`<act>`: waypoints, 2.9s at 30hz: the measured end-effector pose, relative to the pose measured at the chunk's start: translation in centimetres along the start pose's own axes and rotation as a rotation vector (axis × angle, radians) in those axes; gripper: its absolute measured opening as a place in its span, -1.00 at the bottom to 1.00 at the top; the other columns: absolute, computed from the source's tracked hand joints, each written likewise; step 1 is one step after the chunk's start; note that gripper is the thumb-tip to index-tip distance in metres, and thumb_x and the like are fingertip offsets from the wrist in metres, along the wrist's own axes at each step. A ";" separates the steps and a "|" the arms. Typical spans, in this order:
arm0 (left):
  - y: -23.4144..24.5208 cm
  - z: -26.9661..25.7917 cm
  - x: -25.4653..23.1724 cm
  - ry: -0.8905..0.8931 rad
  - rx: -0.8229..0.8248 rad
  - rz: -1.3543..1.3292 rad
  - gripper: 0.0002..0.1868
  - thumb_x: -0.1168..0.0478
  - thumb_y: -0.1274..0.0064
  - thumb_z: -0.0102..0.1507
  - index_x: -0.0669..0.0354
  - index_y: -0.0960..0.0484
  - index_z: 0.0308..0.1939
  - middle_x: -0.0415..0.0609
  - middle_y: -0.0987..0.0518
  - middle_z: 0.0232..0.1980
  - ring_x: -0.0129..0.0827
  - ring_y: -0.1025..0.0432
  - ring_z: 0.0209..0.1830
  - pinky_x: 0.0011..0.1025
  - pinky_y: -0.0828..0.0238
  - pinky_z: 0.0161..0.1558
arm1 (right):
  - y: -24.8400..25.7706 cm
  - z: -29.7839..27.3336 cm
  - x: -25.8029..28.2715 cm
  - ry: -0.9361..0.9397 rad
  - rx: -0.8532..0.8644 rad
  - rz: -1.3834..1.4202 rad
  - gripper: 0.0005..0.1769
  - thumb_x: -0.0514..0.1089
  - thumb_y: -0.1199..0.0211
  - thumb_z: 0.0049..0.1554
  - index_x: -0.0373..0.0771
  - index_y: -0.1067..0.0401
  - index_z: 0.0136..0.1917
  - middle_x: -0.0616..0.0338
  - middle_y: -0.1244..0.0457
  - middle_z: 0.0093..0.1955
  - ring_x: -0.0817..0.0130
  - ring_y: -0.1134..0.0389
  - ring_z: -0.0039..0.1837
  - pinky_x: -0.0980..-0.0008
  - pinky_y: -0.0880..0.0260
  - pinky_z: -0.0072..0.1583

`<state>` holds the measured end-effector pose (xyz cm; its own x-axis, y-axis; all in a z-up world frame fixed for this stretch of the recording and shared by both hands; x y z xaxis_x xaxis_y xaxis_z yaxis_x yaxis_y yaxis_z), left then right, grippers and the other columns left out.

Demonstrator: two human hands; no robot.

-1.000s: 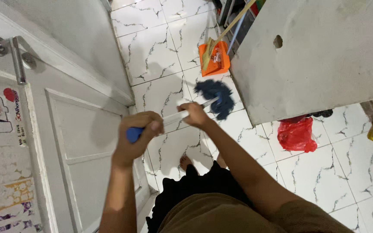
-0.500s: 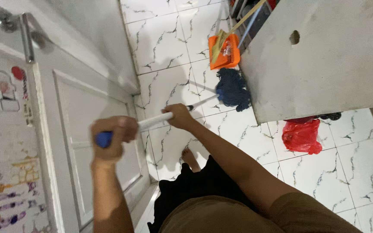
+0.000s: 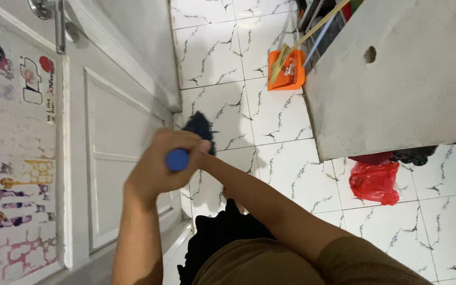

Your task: The person mops a white tiled floor using a mop with a blue head and a white handle, moving through a room and through a doorway.

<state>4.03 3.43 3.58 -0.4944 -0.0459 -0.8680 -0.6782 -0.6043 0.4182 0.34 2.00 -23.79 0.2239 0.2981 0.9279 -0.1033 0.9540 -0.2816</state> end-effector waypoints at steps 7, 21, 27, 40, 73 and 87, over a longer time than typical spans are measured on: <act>-5.5 -1.1 -3.9 -0.074 0.069 -0.030 -0.75 0.39 -0.13 0.28 0.32 -0.49 -0.49 0.00 -0.41 -0.55 -0.30 -0.28 -0.59 -0.38 -0.20 -0.47 | 3.3 -5.8 6.2 0.025 -0.027 -0.042 -0.83 -0.11 -0.28 0.13 -0.25 -0.49 -0.21 0.02 -0.36 -0.31 0.20 -0.39 -0.27 0.24 -0.36 -0.14; -14.6 -9.7 -4.1 -0.030 -0.108 -0.323 -0.66 0.37 -0.01 0.32 0.33 -0.37 -0.56 0.02 -0.49 -0.45 -0.30 -0.40 -0.45 -0.40 -0.36 -0.35 | 17.0 -21.1 4.9 -0.225 -0.058 -0.889 -0.75 -0.11 -0.24 0.11 -0.24 -0.41 -0.36 0.02 -0.31 -0.41 0.14 -0.34 -0.35 0.20 -0.33 -0.21; -20.2 -14.2 0.9 -0.035 -0.183 -0.310 -0.61 0.23 0.10 0.50 0.30 -0.41 -0.44 -0.02 -0.51 -0.37 -0.36 -0.41 -0.36 -0.27 -0.49 0.01 | 21.5 -25.4 1.1 -0.265 0.064 -1.068 -0.84 -0.13 -0.23 0.02 -0.20 -0.42 -0.35 0.03 -0.31 -0.39 0.01 -0.35 -0.29 0.07 -0.33 -0.16; -4.2 -21.7 -4.6 0.213 -0.294 0.006 -0.46 0.16 0.18 0.46 0.22 -0.46 -0.64 -0.17 -0.40 -0.65 -0.50 -0.24 -0.70 -0.49 -0.14 -0.61 | 0.5 -19.6 -1.5 -0.165 -0.016 -0.828 -0.79 -0.09 -0.35 0.14 -0.26 -0.52 -0.25 -0.04 -0.34 -0.33 0.02 -0.40 -0.25 0.12 -0.37 -0.14; -8.2 -21.1 -5.8 -0.102 0.056 -0.363 -0.67 0.27 -0.01 0.36 0.30 -0.45 -0.51 -0.06 -0.47 -0.47 -0.40 -0.38 -0.50 -0.40 -0.29 -0.42 | 2.6 -26.3 3.7 -0.396 -0.177 -0.781 -0.91 -0.22 -0.23 0.11 -0.23 -0.44 -0.24 0.10 -0.33 -0.34 0.29 -0.40 -0.30 0.31 -0.43 -0.21; -9.6 -25.8 -0.1 0.195 -0.103 -0.270 -0.68 0.22 0.05 0.42 0.32 -0.59 -0.37 -0.12 -0.57 -0.45 -0.55 -0.38 -0.52 -0.52 -0.33 -0.45 | 4.0 -26.9 -0.7 -0.284 -0.178 -0.935 -0.91 -0.24 -0.29 -0.04 -0.28 -0.52 -0.22 -0.05 -0.37 -0.26 0.02 -0.42 -0.20 0.15 -0.39 -0.11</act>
<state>24.61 -11.29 -7.23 -0.1848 -0.0180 -0.9826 -0.7070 -0.6921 0.1456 25.84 6.51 -32.18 -0.1020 -0.5736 0.8128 0.1481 0.7992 0.5826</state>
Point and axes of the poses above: each hand's wrist, its own z-axis towards the middle knuckle, its own y-axis out of the back of the hand, x = y × z, the point moved 8 cm from there along z, towards the middle knuckle
